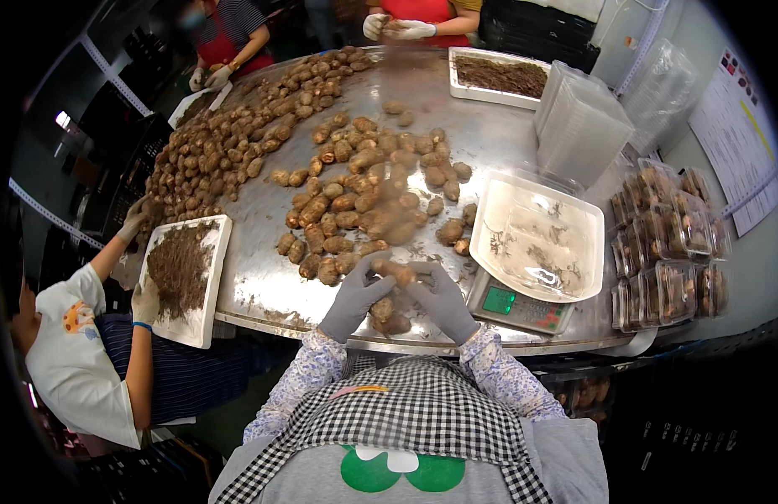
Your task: The person sorts brown root vegetables on a metal table, placing them into a white tray on a digital scale. After weighing, the person transfers the vegetables into clear plastic containers and stacks them. The person also handles a white styrofoam box and a cloth.
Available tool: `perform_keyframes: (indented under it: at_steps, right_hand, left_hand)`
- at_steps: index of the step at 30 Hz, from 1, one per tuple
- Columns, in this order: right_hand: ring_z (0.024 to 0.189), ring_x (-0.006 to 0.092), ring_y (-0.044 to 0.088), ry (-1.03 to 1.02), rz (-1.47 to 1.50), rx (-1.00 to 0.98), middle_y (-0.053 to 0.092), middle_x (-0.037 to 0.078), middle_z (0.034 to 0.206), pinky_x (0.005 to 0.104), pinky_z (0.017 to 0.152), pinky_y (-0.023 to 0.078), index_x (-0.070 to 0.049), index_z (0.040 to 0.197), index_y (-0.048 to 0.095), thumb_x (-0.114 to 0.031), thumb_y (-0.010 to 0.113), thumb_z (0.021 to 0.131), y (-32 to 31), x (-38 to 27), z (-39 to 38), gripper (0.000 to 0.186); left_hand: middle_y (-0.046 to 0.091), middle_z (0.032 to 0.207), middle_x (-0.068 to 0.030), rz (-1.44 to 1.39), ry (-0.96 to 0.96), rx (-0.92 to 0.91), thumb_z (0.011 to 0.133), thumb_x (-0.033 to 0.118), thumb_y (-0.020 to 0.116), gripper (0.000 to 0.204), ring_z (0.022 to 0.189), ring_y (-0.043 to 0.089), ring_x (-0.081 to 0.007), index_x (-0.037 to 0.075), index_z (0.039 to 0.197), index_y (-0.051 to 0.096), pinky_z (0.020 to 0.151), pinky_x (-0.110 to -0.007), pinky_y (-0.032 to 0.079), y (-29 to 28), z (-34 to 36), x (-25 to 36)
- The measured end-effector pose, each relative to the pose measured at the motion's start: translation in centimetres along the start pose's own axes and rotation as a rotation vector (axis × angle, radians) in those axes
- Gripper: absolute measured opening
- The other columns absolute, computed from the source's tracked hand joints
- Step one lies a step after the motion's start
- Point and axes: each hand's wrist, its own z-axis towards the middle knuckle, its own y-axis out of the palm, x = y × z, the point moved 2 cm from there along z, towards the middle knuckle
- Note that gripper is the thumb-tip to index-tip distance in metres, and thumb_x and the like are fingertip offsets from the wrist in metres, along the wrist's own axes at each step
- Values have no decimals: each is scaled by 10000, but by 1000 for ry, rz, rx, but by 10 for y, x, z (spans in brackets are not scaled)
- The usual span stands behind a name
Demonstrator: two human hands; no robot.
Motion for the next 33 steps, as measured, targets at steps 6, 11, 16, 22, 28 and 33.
perform_keyframes:
  at_steps: [6,11,16,22,28,33]
  right_hand:
    - [789,87,641,109,-131,167,684,59,860,232,686,522,-7,966,678,-249,715,919,-21,15,5,249]
    - [777,228,660,-40,-381,-32,662,105,797,375,725,516,-28,898,692,-365,682,914,-1,15,6,338]
    - [916,295,621,-425,-817,-168,655,105,998,439,794,484,-103,1018,704,-196,648,862,13,41,31,190]
    - [1098,307,564,-523,-1096,-122,614,89,1184,447,926,448,-119,1230,635,-110,655,837,39,7,71,394]
    - [1149,332,530,-555,-1191,-226,510,121,1310,444,956,450,-82,1290,582,-117,691,826,79,31,105,478]
    - [1192,335,539,-430,-836,-125,525,153,1296,427,1004,473,-38,1275,570,-150,732,806,60,46,104,509]
  left_hand:
    - [579,1205,-135,40,284,-12,866,124,751,440,1088,605,-251,15,1263,595,943,-327,505,-12,7,-31]
    - [601,1172,-115,-221,26,83,877,136,752,401,1076,607,-239,31,1235,606,912,-343,518,-7,-2,-42]
    - [642,1165,-110,-917,-63,26,1012,265,619,351,919,670,-220,70,1299,563,772,-342,597,-33,-26,-37]
    - [594,1221,-127,56,384,295,978,151,649,370,1076,649,-227,-1,1295,532,898,-324,603,-71,-65,-23]
    - [598,1216,-126,301,448,274,786,5,802,539,1138,624,-251,-14,1267,560,972,-352,565,-84,-78,-25]
    - [603,1171,-114,191,554,272,817,7,747,350,1082,629,-229,0,1149,637,942,-321,546,-86,-73,-35]
